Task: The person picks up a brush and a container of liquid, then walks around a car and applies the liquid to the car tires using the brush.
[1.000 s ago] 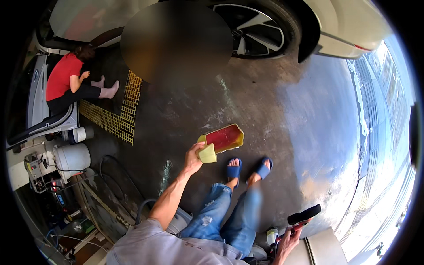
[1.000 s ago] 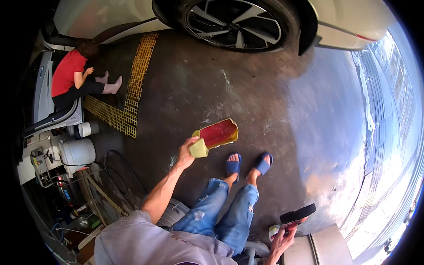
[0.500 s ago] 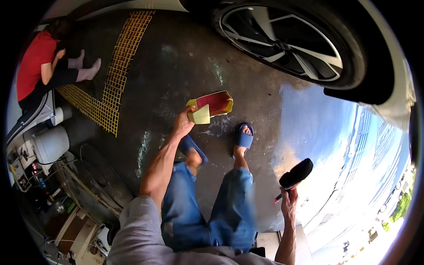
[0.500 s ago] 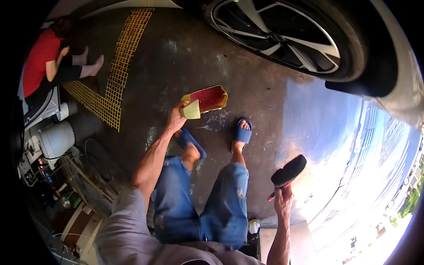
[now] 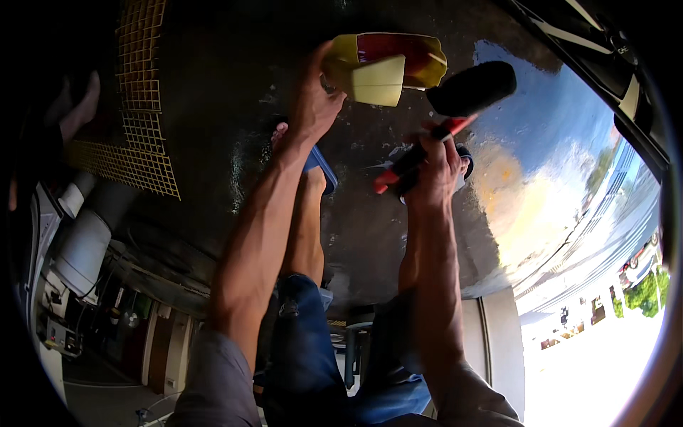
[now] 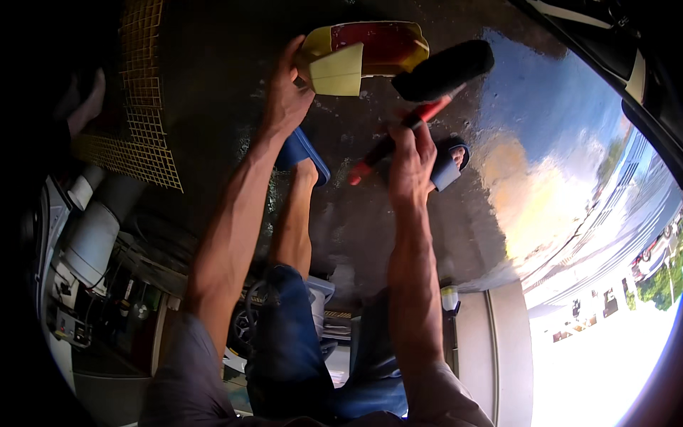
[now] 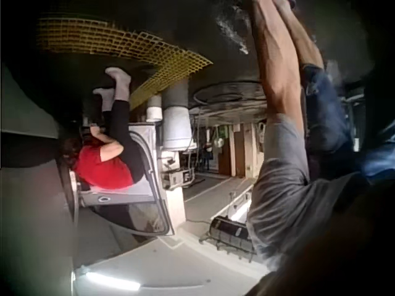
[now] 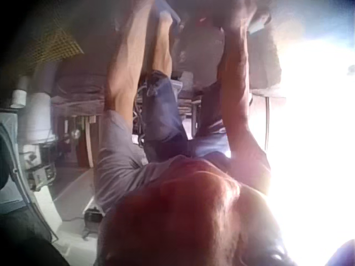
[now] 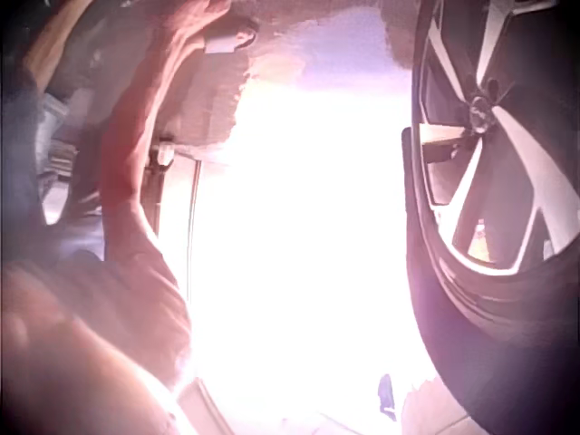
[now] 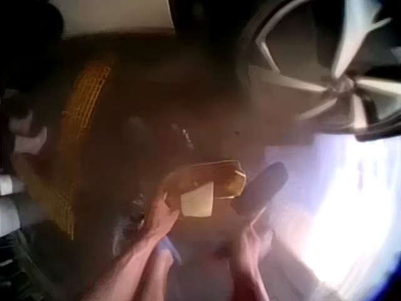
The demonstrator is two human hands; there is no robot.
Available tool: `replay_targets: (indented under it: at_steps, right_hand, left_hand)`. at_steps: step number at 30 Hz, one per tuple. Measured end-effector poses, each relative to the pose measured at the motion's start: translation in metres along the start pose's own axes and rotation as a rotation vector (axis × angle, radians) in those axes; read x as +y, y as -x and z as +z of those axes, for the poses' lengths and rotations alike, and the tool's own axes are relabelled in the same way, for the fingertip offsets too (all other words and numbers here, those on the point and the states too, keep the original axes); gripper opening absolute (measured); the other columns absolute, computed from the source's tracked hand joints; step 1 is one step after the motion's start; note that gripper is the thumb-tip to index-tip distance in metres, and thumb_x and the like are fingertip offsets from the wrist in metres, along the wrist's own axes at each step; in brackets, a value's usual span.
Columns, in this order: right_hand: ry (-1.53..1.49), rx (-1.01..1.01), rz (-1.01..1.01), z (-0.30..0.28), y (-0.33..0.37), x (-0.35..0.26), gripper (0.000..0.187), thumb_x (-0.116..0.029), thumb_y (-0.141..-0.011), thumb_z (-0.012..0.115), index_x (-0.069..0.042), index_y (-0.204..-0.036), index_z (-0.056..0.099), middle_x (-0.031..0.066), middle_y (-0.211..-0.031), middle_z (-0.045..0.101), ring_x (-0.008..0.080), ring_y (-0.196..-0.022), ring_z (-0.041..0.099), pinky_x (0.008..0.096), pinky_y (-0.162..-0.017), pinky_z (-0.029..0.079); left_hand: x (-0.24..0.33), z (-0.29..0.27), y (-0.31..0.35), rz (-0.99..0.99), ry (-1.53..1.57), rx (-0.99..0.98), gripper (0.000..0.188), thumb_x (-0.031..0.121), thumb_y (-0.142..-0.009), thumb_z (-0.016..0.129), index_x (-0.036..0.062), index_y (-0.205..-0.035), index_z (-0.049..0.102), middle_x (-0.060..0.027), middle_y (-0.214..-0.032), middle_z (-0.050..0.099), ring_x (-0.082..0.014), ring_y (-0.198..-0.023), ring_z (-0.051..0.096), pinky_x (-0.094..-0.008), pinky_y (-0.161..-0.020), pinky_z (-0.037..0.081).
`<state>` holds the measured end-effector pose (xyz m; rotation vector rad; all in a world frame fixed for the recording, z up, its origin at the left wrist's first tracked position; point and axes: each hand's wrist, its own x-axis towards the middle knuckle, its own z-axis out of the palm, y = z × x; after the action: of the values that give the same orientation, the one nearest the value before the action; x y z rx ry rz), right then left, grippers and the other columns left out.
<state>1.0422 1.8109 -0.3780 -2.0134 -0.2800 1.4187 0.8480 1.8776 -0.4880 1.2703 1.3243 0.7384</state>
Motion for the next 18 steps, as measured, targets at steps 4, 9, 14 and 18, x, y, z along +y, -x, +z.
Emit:
replay_targets:
  at_steps: [4, 9, 14, 18]
  right_hand:
    - [-0.002, 0.136, -0.008, 0.055, 0.011, 0.029, 0.043, -0.027, -0.092, 0.059, 0.003, -0.123, 0.062, 0.0034, -0.079, 0.063, 0.012, -0.075, 0.056, 0.0268, -0.07, 0.045]
    - [0.005, 0.157, 0.076, 0.005, 0.083, 0.045, 0.041, -0.022, -0.097, 0.054, 0.001, -0.131, 0.056, 0.0008, -0.073, 0.055, 0.0092, -0.063, 0.052, 0.0241, -0.058, 0.042]
    - [-0.163, 0.134, 0.361, 0.026, 0.193, 0.058, 0.032, -0.022, -0.1, 0.052, -0.003, -0.126, 0.054, -0.0016, -0.072, 0.048, 0.0078, -0.057, 0.047, 0.0253, -0.053, 0.04]
    - [-0.34, 0.117, 0.535, 0.028, 0.235, 0.052, 0.04, -0.022, -0.102, 0.052, -0.003, -0.138, 0.052, -0.0019, -0.071, 0.046, 0.0088, -0.056, 0.045, 0.0259, -0.053, 0.04]
  left_hand:
    - [-0.051, 0.003, 0.109, -0.639, 0.124, 0.523, 0.069, 0.015, -0.093, 0.074, 0.0031, -0.151, 0.037, -0.0215, -0.136, 0.053, -0.0246, -0.101, 0.065, -0.0343, -0.091, 0.052]
    - [-0.023, 0.055, 0.118, -0.871, 0.147, 0.564, 0.072, 0.046, -0.105, 0.045, -0.0029, -0.155, 0.025, -0.0189, -0.161, 0.028, -0.0246, -0.145, 0.034, -0.0372, -0.118, 0.03]
    - [-0.06, -0.016, 0.129, -0.75, 0.006, 0.785, 0.067, 0.049, -0.108, 0.04, -0.0024, -0.15, 0.037, -0.0172, -0.16, 0.037, -0.026, -0.143, 0.041, -0.0362, -0.117, 0.031]
    - [0.064, 0.005, 0.236, -0.959, -0.011, 0.292, 0.062, 0.048, -0.107, 0.043, 0.0, -0.145, 0.043, -0.0185, -0.152, 0.043, -0.0281, -0.137, 0.046, -0.0383, -0.112, 0.036]
